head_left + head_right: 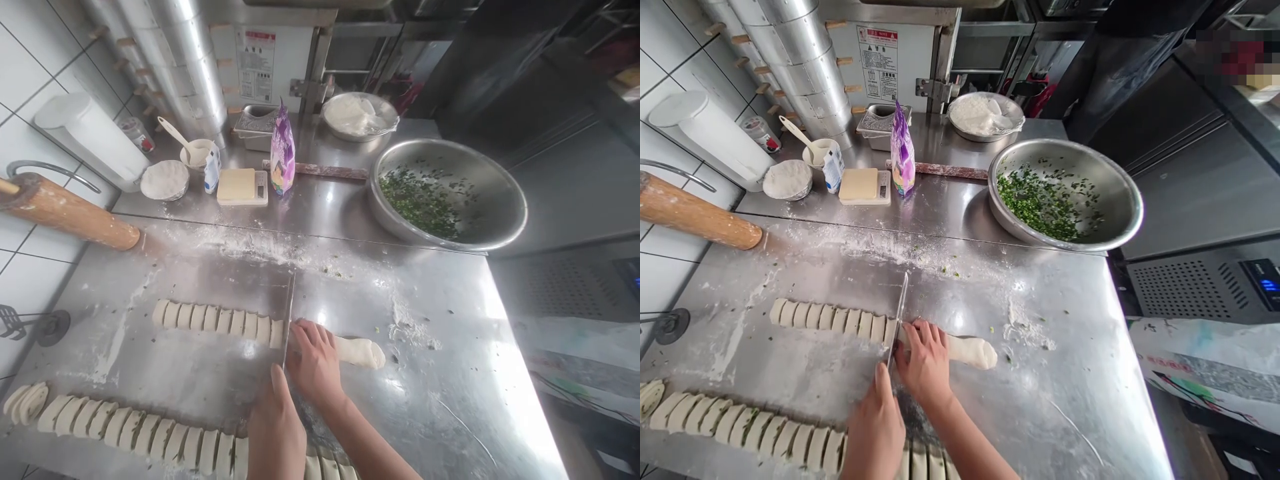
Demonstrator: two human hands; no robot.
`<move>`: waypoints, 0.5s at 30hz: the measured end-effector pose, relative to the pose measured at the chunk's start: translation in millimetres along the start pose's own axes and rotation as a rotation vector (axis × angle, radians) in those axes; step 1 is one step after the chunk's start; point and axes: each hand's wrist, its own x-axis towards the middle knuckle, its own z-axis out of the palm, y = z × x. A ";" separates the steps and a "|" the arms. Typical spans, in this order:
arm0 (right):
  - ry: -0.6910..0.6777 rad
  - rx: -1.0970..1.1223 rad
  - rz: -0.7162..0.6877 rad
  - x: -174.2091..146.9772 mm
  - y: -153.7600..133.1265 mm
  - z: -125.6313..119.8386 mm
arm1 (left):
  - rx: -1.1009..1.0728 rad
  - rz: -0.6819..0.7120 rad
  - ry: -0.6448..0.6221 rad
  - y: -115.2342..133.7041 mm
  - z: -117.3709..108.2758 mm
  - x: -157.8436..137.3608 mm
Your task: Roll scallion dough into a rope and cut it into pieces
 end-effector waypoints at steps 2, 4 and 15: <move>-0.016 0.014 -0.016 -1.1 2.0 -3.3 | -0.013 -0.028 -0.041 2.7 -6.8 10.3; -0.026 0.031 -0.033 -2.0 6.2 -10.9 | -0.037 -0.021 -0.082 2.8 -15.2 14.6; 0.021 0.006 0.012 -6.1 19.9 -21.1 | 0.055 0.021 0.011 18.3 -2.4 -25.4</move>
